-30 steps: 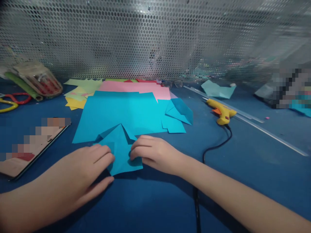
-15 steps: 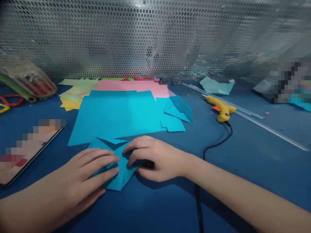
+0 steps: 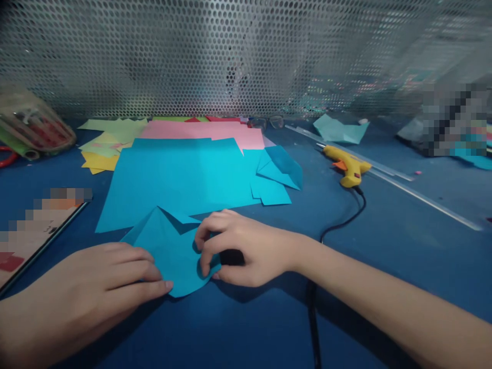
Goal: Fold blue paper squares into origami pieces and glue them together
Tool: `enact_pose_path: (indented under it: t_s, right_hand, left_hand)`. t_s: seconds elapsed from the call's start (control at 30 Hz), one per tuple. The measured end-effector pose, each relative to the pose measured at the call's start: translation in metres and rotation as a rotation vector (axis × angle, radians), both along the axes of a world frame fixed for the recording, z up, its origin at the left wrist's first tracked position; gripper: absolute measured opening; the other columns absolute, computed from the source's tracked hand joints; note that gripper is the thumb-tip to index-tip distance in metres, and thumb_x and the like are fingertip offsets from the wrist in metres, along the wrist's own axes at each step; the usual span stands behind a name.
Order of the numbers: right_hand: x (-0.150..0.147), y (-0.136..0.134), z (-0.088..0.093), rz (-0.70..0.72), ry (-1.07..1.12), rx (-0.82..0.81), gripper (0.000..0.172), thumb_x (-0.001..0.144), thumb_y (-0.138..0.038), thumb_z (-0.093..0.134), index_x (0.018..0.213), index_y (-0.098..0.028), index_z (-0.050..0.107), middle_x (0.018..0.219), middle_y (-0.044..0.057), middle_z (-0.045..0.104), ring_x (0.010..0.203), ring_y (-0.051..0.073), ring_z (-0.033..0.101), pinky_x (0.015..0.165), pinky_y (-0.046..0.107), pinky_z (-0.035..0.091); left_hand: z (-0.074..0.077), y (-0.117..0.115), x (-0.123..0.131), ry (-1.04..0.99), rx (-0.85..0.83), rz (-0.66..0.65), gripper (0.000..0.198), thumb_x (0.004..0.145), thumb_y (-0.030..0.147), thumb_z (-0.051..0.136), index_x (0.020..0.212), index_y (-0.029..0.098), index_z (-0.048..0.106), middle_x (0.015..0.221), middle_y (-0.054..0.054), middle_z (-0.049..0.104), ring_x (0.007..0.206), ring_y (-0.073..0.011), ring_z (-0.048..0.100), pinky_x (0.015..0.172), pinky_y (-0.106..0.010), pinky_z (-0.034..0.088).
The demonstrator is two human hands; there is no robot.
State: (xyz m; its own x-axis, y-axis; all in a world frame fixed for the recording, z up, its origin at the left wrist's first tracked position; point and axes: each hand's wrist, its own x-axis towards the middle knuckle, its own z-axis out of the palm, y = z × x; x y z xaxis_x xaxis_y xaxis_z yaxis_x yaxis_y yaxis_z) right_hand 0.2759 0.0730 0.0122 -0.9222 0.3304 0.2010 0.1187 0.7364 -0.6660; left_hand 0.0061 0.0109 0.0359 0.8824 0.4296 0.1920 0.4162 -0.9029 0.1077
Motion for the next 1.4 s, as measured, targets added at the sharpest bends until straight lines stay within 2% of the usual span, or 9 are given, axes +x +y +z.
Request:
enact_pose_path:
  t_s: [0.2, 0.33, 0.47, 0.6, 0.7, 0.83, 1.0, 1.17, 1.4]
  right_hand:
    - [-0.002, 0.003, -0.001, -0.039, 0.065, -0.101, 0.004, 0.093, -0.018, 0.066, 0.092, -0.017, 0.069, 0.095, 0.007, 0.066, 0.095, 0.016, 0.061, 0.089, 0.031, 0.047]
    - [-0.001, 0.004, -0.002, -0.068, 0.097, -0.175, 0.005, 0.089, -0.018, 0.072, 0.087, -0.016, 0.068, 0.102, 0.008, 0.065, 0.098, 0.016, 0.063, 0.088, 0.028, 0.051]
    - [0.004, 0.008, 0.001, -0.016, 0.034, -0.245, 0.003, 0.086, -0.014, 0.075, 0.090, -0.014, 0.074, 0.110, 0.009, 0.061, 0.104, 0.015, 0.062, 0.091, 0.025, 0.051]
    - [0.010, 0.013, 0.007, 0.022, -0.073, -0.327, 0.015, 0.093, -0.012, 0.065, 0.096, -0.018, 0.078, 0.117, 0.009, 0.058, 0.109, 0.016, 0.059, 0.083, 0.022, 0.053]
    - [0.012, 0.014, 0.009, 0.029, -0.098, -0.354, 0.017, 0.094, -0.013, 0.063, 0.096, -0.017, 0.079, 0.120, 0.010, 0.057, 0.112, 0.017, 0.059, 0.081, 0.021, 0.053]
    - [0.011, 0.014, 0.010, -0.005, -0.114, -0.349, 0.009, 0.091, -0.017, 0.069, 0.093, -0.018, 0.078, 0.117, 0.008, 0.059, 0.110, 0.016, 0.060, 0.090, 0.024, 0.052]
    - [0.011, 0.013, 0.009, -0.023, -0.101, -0.334, 0.005, 0.089, -0.018, 0.071, 0.091, -0.017, 0.076, 0.115, 0.007, 0.059, 0.107, 0.015, 0.061, 0.093, 0.025, 0.051]
    - [0.012, 0.013, 0.007, -0.028, -0.102, -0.331, 0.005, 0.092, -0.020, 0.069, 0.094, -0.018, 0.074, 0.117, 0.007, 0.060, 0.108, 0.015, 0.061, 0.094, 0.027, 0.050]
    - [0.009, 0.010, 0.010, -0.098, -0.093, -0.334, 0.006, 0.093, -0.024, 0.068, 0.091, -0.018, 0.067, 0.114, 0.006, 0.060, 0.103, 0.015, 0.062, 0.092, 0.029, 0.049]
  left_hand:
    - [0.001, -0.005, 0.006, 0.030, 0.107, -0.037, 0.046, 0.103, 0.010, 0.028, 0.099, 0.023, 0.072, 0.088, 0.001, 0.078, 0.074, -0.0151, 0.068, 0.067, -0.027, 0.052]
    - [-0.013, -0.021, 0.007, -0.009, 0.130, 0.032, 0.044, 0.102, 0.015, 0.030, 0.100, 0.024, 0.072, 0.089, -0.001, 0.077, 0.075, -0.0179, 0.067, 0.063, -0.032, 0.050]
    - [-0.025, -0.032, 0.010, -0.054, 0.131, 0.042, 0.044, 0.104, 0.022, 0.028, 0.102, 0.024, 0.072, 0.092, -0.001, 0.078, 0.081, -0.0180, 0.068, 0.068, -0.030, 0.049]
    - [-0.019, -0.029, 0.014, -0.173, 0.165, 0.077, 0.058, 0.107, 0.016, 0.018, 0.091, 0.022, 0.073, 0.085, 0.003, 0.077, 0.075, -0.0130, 0.067, 0.065, -0.026, 0.047]
    - [-0.012, -0.025, 0.012, -0.201, 0.150, 0.042, 0.058, 0.109, 0.017, 0.020, 0.086, 0.022, 0.073, 0.084, 0.005, 0.077, 0.078, -0.0117, 0.066, 0.069, -0.025, 0.047]
    - [-0.012, -0.025, 0.006, -0.150, 0.154, -0.019, 0.052, 0.108, 0.016, 0.024, 0.094, 0.022, 0.073, 0.095, 0.006, 0.078, 0.088, -0.0120, 0.066, 0.074, -0.027, 0.047]
    - [-0.019, -0.027, 0.004, -0.176, 0.181, -0.004, 0.049, 0.108, 0.016, 0.025, 0.097, 0.023, 0.072, 0.098, 0.006, 0.078, 0.091, -0.0120, 0.065, 0.077, -0.027, 0.046]
    - [-0.013, -0.023, 0.003, -0.123, 0.151, -0.027, 0.047, 0.108, 0.018, 0.025, 0.099, 0.025, 0.070, 0.102, 0.007, 0.078, 0.090, -0.0121, 0.066, 0.078, -0.028, 0.046]
    - [-0.012, -0.020, 0.000, -0.066, 0.126, -0.117, 0.043, 0.108, 0.019, 0.026, 0.105, 0.024, 0.069, 0.103, 0.008, 0.077, 0.095, -0.0123, 0.066, 0.097, -0.030, 0.042]
